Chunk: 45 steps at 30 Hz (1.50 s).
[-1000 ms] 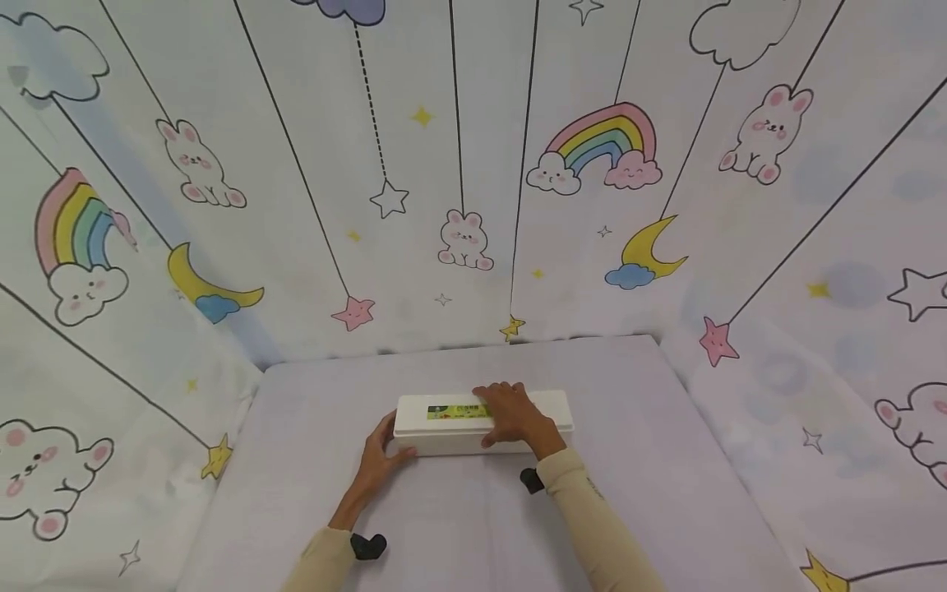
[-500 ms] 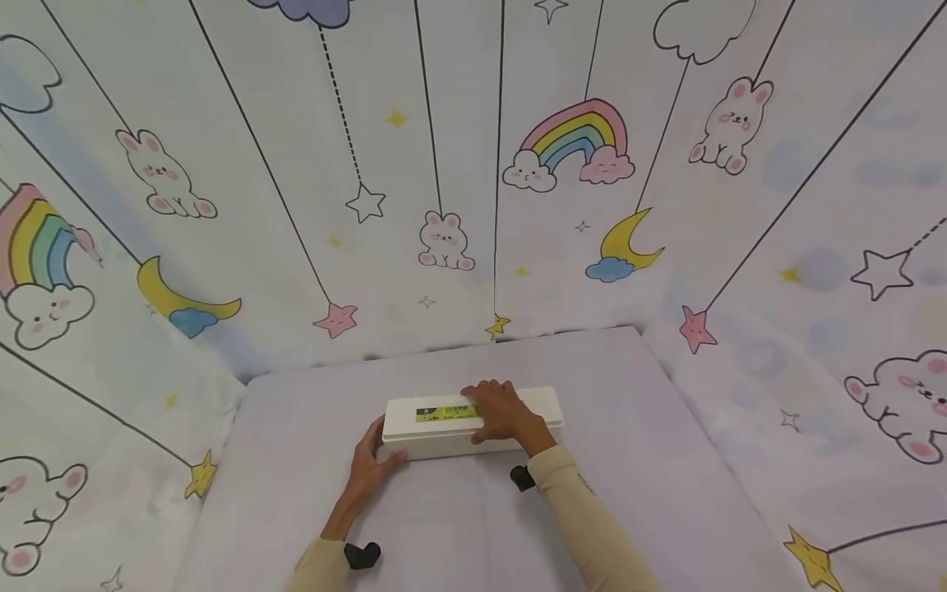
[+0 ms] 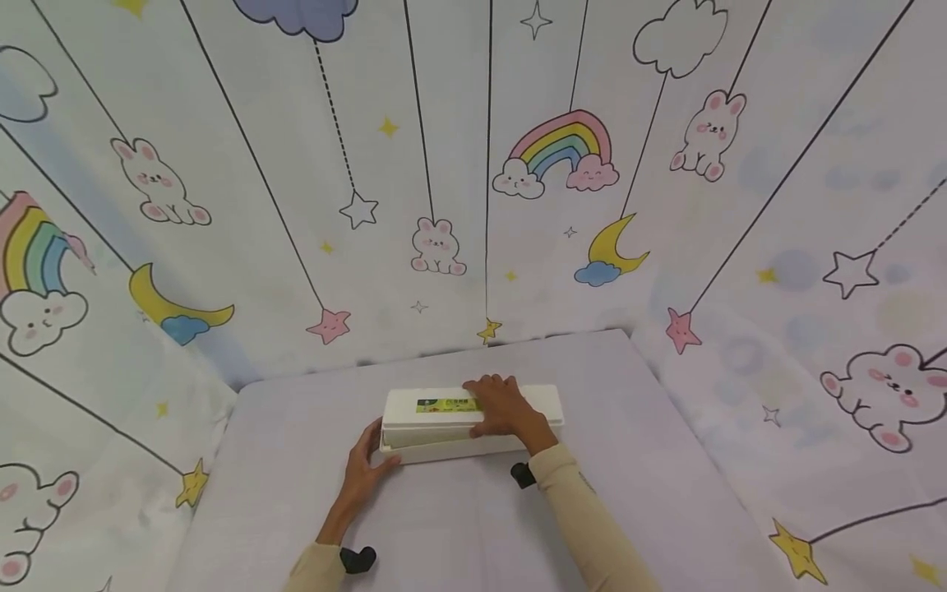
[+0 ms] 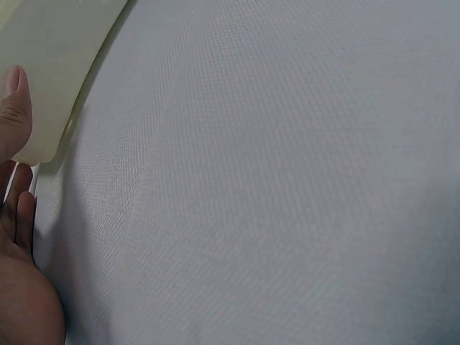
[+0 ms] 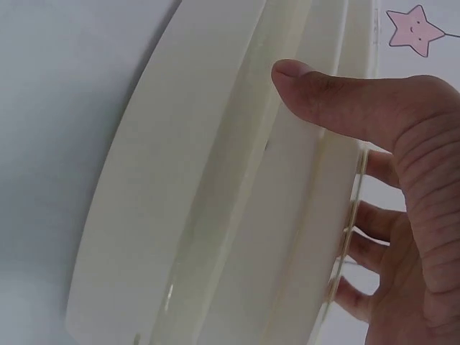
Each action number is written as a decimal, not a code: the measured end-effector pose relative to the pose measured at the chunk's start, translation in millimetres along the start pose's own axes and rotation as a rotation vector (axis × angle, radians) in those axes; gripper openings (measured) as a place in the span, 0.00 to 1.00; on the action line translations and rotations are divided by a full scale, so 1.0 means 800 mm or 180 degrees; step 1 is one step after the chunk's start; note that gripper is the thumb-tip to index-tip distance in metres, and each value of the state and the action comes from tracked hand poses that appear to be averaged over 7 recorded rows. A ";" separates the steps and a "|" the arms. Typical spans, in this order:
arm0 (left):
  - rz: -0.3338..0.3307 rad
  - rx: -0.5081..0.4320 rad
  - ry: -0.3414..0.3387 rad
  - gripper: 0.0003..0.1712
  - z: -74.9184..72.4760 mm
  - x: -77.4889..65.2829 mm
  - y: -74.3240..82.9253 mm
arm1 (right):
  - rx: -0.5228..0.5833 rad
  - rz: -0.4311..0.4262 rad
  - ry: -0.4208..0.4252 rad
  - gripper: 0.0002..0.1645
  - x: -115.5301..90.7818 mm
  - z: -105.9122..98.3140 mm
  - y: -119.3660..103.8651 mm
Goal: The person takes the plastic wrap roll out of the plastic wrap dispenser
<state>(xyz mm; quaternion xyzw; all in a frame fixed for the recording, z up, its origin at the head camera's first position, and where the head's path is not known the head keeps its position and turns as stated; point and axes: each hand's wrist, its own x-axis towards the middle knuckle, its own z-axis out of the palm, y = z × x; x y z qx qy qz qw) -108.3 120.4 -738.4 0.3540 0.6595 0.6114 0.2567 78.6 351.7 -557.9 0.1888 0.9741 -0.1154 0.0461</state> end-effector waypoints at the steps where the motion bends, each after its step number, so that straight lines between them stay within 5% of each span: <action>1: 0.0008 0.0019 -0.0007 0.50 0.000 0.000 0.000 | -0.0012 0.0025 0.0007 0.53 -0.001 -0.001 0.001; 20: 0.0139 0.0103 0.0024 0.50 0.002 0.011 -0.005 | -0.0173 0.0427 0.0339 0.53 -0.034 -0.032 0.024; 45: 0.0063 0.0044 0.0021 0.50 -0.002 -0.008 -0.003 | -0.0305 0.0716 0.0665 0.54 -0.089 -0.041 0.065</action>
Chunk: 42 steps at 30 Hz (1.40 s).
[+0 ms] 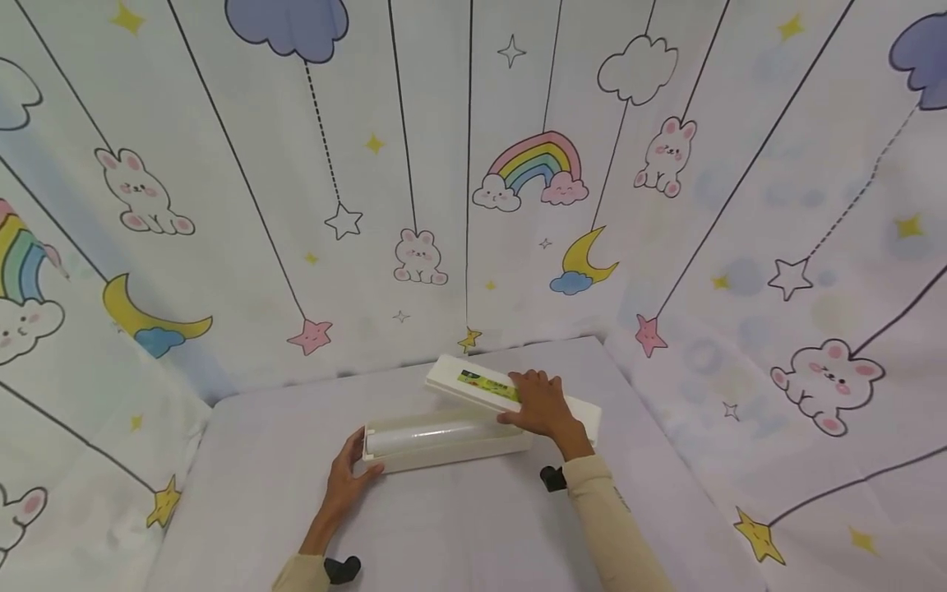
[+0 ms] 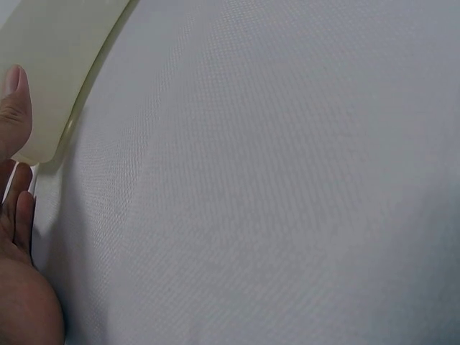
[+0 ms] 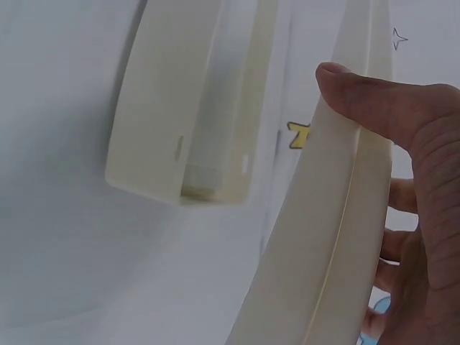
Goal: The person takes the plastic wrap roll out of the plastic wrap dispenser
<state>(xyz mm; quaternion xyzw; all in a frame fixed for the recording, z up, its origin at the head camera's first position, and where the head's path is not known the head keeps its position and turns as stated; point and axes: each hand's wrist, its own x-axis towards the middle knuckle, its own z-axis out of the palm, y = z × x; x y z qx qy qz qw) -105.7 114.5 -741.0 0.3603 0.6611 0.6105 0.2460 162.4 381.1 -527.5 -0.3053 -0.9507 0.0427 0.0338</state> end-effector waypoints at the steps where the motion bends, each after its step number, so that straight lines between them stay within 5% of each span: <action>1: 0.0006 -0.0012 0.0013 0.50 0.000 -0.001 -0.001 | -0.0017 0.0013 0.0005 0.54 -0.001 -0.001 0.001; 20: -0.0115 0.0008 0.0023 0.50 0.001 -0.004 -0.005 | 0.0050 0.0252 0.0128 0.53 -0.024 -0.011 0.026; 34: -0.0050 -0.0075 -0.0013 0.49 -0.008 -0.013 0.046 | -0.0047 0.0421 0.0172 0.54 -0.035 -0.019 0.045; 42: 0.0036 -0.0019 0.0090 0.49 0.002 -0.006 0.020 | -0.0006 0.0485 0.0192 0.50 -0.041 -0.024 0.049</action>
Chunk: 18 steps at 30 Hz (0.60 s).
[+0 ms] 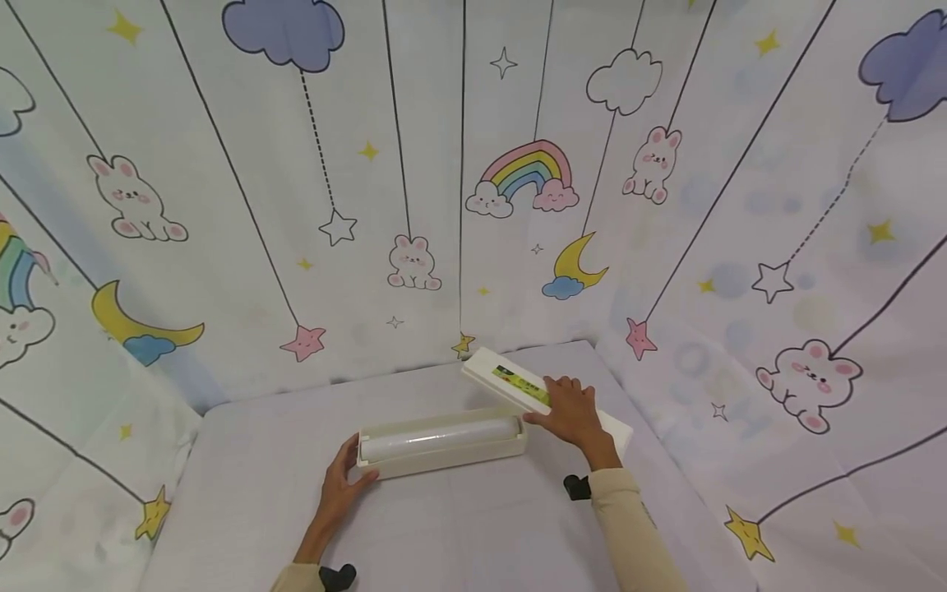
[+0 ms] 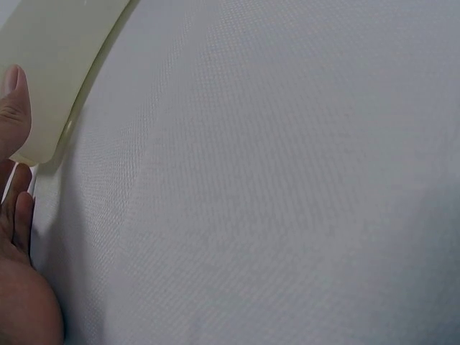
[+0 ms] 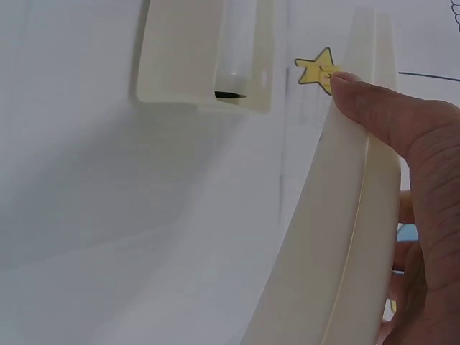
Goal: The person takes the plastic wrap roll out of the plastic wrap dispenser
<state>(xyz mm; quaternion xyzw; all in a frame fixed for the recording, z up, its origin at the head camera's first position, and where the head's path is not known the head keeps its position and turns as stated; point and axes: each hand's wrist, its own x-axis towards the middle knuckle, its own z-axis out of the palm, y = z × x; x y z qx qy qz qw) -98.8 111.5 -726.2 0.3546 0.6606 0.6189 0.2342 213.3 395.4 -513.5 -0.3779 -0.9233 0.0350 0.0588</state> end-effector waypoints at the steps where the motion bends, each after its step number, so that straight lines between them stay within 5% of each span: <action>1: 0.0000 0.0034 0.0007 0.49 0.001 0.001 -0.006 | -0.0001 0.0006 0.0015 0.50 -0.001 -0.001 0.000; 7: -0.0119 0.0112 -0.0076 0.50 0.001 0.006 -0.028 | -0.0093 0.0081 0.0062 0.52 -0.004 0.003 0.008; 18: -0.0090 0.0044 -0.0099 0.49 0.002 0.004 -0.028 | -0.0121 0.0231 0.0054 0.55 -0.013 0.008 0.022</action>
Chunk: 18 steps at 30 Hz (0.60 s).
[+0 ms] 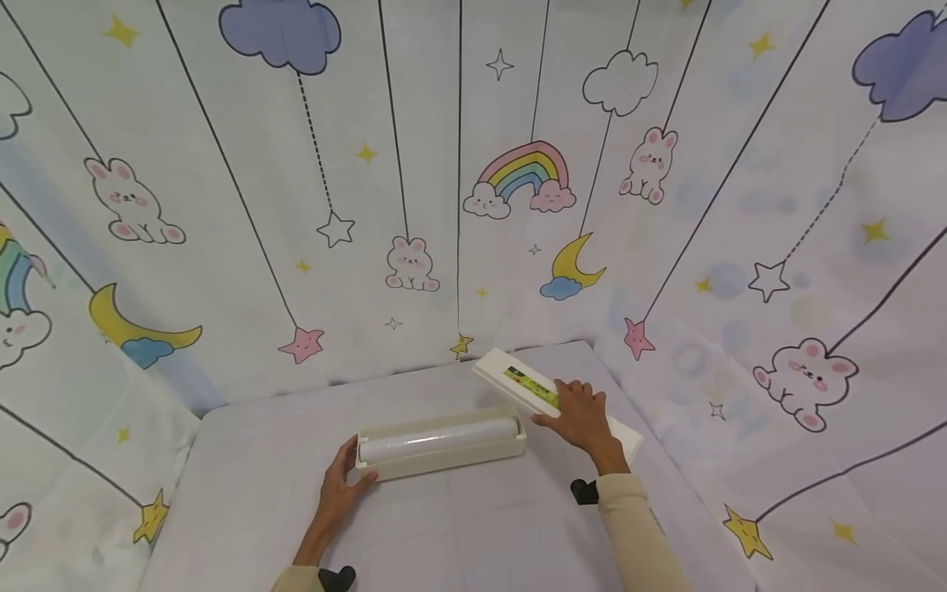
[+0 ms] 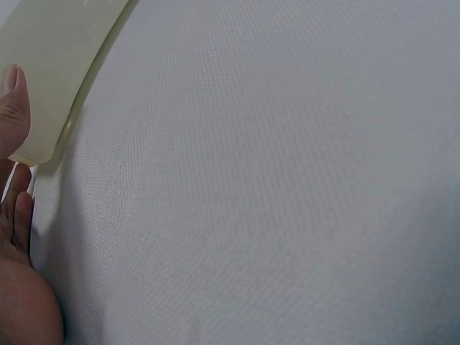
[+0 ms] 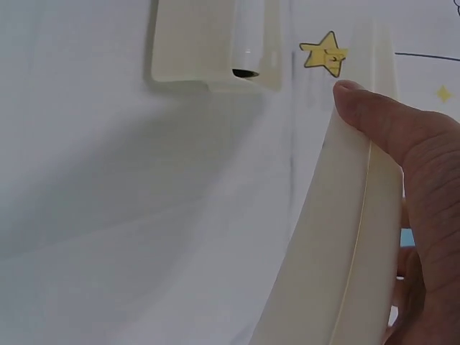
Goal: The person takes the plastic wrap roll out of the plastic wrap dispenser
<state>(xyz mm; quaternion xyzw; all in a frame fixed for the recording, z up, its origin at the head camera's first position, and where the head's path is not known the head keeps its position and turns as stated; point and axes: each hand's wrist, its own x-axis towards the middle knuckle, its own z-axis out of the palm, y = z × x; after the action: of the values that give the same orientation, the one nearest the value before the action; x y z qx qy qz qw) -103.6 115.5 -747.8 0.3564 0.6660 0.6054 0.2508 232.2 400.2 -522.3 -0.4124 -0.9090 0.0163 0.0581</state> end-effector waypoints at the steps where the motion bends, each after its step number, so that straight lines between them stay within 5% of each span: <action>1: -0.0008 0.0000 0.0001 0.49 0.000 0.000 0.000 | 0.0006 0.0010 -0.0003 0.55 -0.001 -0.001 0.001; 18: -0.0159 0.0117 0.0052 0.49 0.000 0.000 0.004 | -0.0003 0.0091 0.0073 0.54 -0.017 -0.005 0.014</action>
<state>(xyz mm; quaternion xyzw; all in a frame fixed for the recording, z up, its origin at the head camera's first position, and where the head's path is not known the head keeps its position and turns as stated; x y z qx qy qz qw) -103.1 115.5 -744.4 0.3392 0.6878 0.5895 0.2538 250.3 397.2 -520.1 -0.4256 -0.9023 0.0120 0.0680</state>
